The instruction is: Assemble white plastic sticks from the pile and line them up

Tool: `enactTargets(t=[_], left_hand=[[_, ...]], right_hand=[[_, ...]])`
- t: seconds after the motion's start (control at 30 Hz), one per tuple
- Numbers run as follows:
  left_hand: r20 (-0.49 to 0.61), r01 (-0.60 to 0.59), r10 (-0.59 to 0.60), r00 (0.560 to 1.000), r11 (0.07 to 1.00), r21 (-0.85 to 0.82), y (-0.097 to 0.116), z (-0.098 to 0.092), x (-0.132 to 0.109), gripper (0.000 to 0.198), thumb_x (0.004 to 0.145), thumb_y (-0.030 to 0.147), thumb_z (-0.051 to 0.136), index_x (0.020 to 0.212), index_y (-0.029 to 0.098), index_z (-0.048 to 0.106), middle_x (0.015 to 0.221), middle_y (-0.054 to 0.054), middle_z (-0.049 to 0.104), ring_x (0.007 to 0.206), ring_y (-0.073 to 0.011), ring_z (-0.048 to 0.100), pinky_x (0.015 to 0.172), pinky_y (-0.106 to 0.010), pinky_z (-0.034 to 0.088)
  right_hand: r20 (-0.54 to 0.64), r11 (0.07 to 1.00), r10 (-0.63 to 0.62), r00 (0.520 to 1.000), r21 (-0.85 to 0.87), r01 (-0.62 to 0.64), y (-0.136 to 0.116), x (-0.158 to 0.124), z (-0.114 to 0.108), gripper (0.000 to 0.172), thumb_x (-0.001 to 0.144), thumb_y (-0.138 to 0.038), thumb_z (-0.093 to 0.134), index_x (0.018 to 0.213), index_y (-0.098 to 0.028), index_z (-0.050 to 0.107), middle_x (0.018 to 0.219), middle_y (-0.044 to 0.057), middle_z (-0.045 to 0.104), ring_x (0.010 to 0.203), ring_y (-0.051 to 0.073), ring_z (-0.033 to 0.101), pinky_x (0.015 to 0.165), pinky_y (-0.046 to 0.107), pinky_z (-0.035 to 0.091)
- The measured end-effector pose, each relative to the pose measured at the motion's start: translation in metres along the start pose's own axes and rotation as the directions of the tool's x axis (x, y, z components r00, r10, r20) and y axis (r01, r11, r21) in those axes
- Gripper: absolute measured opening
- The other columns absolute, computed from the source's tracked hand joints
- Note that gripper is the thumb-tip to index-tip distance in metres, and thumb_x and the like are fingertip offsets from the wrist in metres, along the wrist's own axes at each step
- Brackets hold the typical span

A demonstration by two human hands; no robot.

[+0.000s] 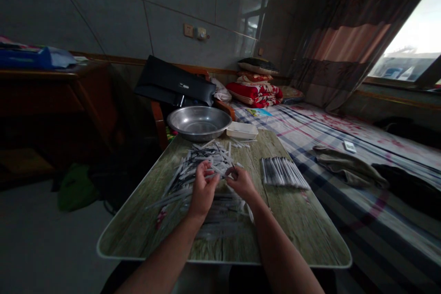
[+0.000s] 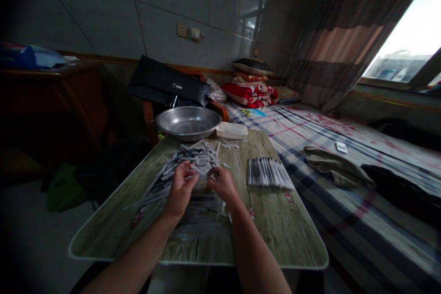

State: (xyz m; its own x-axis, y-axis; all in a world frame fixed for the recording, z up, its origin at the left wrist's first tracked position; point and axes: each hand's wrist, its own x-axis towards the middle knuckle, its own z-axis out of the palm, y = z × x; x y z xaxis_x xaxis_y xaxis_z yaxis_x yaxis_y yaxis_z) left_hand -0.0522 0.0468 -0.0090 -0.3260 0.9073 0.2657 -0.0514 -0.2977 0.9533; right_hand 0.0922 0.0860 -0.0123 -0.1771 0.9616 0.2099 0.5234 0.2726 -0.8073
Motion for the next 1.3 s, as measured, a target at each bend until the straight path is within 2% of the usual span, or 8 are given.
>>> enactTargets(t=[0.07, 0.13, 0.23, 0.33, 0.4, 0.6, 0.87, 1.3], left_hand=[[0.142, 0.051, -0.047, 0.989, 0.998, -0.031, 0.000, 0.002, -0.001, 0.036, 0.075, 0.035, 0.066, 0.107, 0.020, 0.057, 0.106, -0.007, 0.063, 0.094, -0.0192, 0.061, 0.084, -0.034, 0.048], [0.191, 0.089, -0.081, 0.978, 0.995, -0.036, 0.001, 0.002, 0.000, 0.029, 0.078, 0.042, 0.063, 0.095, 0.018, 0.061, 0.095, -0.006, 0.067, 0.090, -0.0205, 0.063, 0.082, -0.034, 0.050], [0.045, 0.109, -0.105, 0.993, 0.989, -0.103, 0.002, 0.001, 0.002, 0.032, 0.080, 0.049, 0.060, 0.089, 0.018, 0.059, 0.090, -0.006, 0.068, 0.085, -0.0214, 0.066, 0.075, -0.034, 0.053], [-0.109, 0.124, -0.161, 0.981, 0.949, -0.288, 0.003, -0.002, 0.004, 0.032, 0.082, 0.051, 0.057, 0.093, 0.021, 0.054, 0.090, -0.006, 0.068, 0.079, -0.0221, 0.069, 0.072, -0.038, 0.055], [-0.149, 0.128, -0.193, 0.970, 0.923, -0.363, 0.003, -0.004, 0.007, 0.032, 0.084, 0.051, 0.054, 0.097, 0.022, 0.051, 0.087, -0.005, 0.068, 0.078, -0.0232, 0.070, 0.073, -0.041, 0.055], [-0.229, 0.062, -0.177, 0.957, 0.898, -0.436, 0.005, -0.005, 0.010, 0.028, 0.087, 0.048, 0.049, 0.099, 0.023, 0.046, 0.082, -0.003, 0.069, 0.077, -0.0219, 0.072, 0.071, -0.041, 0.057], [-0.255, 0.053, -0.218, 0.942, 0.847, -0.528, 0.015, -0.005, 0.009, 0.030, 0.083, 0.046, 0.058, 0.097, 0.022, 0.048, 0.075, -0.002, 0.070, 0.075, -0.0231, 0.072, 0.068, -0.039, 0.057], [-0.243, 0.029, -0.175, 0.954, 0.862, -0.507, 0.016, -0.007, 0.007, 0.026, 0.083, 0.042, 0.058, 0.096, 0.022, 0.049, 0.078, -0.003, 0.069, 0.075, -0.0220, 0.071, 0.066, -0.034, 0.056]], right_hand=[[0.019, 0.995, -0.020, 1.000, 0.101, 0.017, -0.006, -0.002, 0.006, 0.018, 0.068, -0.025, 0.056, 0.081, -0.016, 0.065, 0.054, -0.007, 0.038, 0.049, 0.009, 0.033, 0.047, 0.020, 0.024], [0.029, 0.987, -0.039, 0.999, 0.159, 0.034, -0.011, -0.006, 0.008, 0.019, 0.069, -0.028, 0.057, 0.082, -0.015, 0.064, 0.057, -0.006, 0.041, 0.051, 0.009, 0.034, 0.048, 0.020, 0.026], [0.021, 0.977, -0.056, 0.998, 0.206, 0.050, -0.014, -0.009, 0.004, 0.027, 0.077, -0.037, 0.055, 0.092, -0.016, 0.063, 0.060, -0.005, 0.044, 0.054, 0.010, 0.038, 0.051, 0.021, 0.030], [-0.014, 0.967, -0.043, 0.999, 0.251, 0.045, -0.012, -0.010, -0.002, 0.042, 0.091, -0.046, 0.032, 0.095, -0.017, 0.063, 0.061, -0.003, 0.045, 0.057, 0.012, 0.042, 0.054, 0.022, 0.034], [-0.031, 0.974, -0.027, 0.999, 0.225, 0.033, -0.010, -0.009, -0.004, 0.049, 0.093, -0.045, 0.023, 0.083, -0.017, 0.063, 0.061, -0.002, 0.047, 0.059, 0.013, 0.045, 0.057, 0.022, 0.036], [-0.080, 1.000, 0.004, 0.997, 0.000, -0.004, -0.006, -0.007, -0.006, 0.049, 0.090, -0.042, 0.031, 0.056, -0.018, 0.056, 0.056, 0.000, 0.054, 0.060, 0.013, 0.051, 0.062, 0.024, 0.036], [-0.079, 0.989, -0.006, 0.997, -0.146, -0.006, 0.003, -0.006, -0.003, 0.048, 0.090, -0.044, 0.039, 0.052, -0.018, 0.055, 0.050, -0.001, 0.049, 0.053, 0.012, 0.048, 0.057, 0.022, 0.033], [-0.080, 0.986, -0.081, 0.993, -0.151, 0.068, 0.002, -0.006, -0.005, 0.043, 0.086, -0.038, 0.041, 0.051, -0.017, 0.053, 0.051, -0.002, 0.046, 0.052, 0.011, 0.044, 0.055, 0.023, 0.029]])
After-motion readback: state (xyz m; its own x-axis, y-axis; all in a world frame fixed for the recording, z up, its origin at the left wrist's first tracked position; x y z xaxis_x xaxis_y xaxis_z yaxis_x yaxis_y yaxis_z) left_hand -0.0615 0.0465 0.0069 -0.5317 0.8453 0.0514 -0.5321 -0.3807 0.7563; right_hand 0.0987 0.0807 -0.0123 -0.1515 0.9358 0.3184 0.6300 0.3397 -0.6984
